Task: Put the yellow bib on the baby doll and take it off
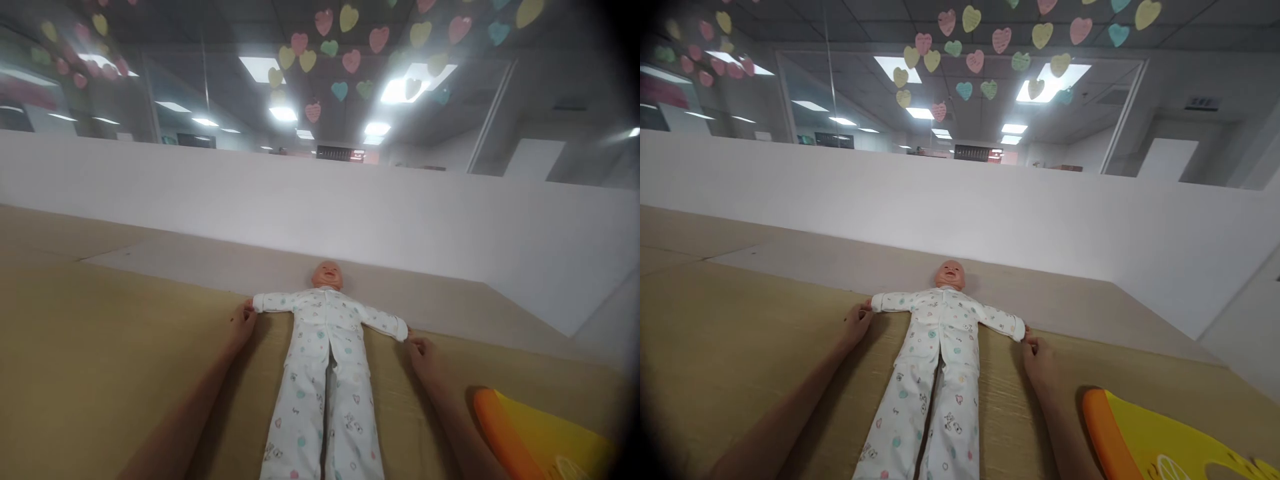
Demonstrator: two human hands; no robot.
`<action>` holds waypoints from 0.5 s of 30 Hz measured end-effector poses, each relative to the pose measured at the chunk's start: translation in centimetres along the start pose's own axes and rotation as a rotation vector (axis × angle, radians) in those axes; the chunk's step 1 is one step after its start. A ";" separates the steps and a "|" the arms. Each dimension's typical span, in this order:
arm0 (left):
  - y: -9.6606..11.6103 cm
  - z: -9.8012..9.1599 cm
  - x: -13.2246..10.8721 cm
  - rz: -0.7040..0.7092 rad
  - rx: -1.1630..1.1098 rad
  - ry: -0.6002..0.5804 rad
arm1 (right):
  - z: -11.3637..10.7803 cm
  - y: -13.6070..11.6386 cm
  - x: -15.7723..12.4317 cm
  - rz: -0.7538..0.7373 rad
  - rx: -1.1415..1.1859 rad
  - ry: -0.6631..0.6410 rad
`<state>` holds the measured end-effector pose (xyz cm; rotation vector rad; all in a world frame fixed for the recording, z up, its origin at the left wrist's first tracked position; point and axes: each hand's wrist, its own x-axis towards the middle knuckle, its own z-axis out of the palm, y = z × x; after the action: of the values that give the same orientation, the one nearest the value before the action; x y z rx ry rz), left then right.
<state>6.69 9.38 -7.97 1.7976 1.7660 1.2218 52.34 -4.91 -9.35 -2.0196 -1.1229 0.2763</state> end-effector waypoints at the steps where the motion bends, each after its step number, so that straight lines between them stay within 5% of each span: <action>1: 0.1 -0.1 -0.2 0.002 0.006 0.001 | 0.0 0.3 -0.1 -0.018 -0.002 -0.005; 9: 1.7 -1.0 -2.5 0.052 0.249 -0.075 | -0.4 -0.3 -1.6 0.016 -0.254 -0.070; 15: 3.1 -1.0 -3.8 0.170 0.477 -0.185 | -0.2 0.2 -0.9 0.088 -0.209 -0.028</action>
<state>8.43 5.03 -6.36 2.2778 1.9419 0.6899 52.08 -5.83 -9.53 -2.2588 -1.1211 0.2409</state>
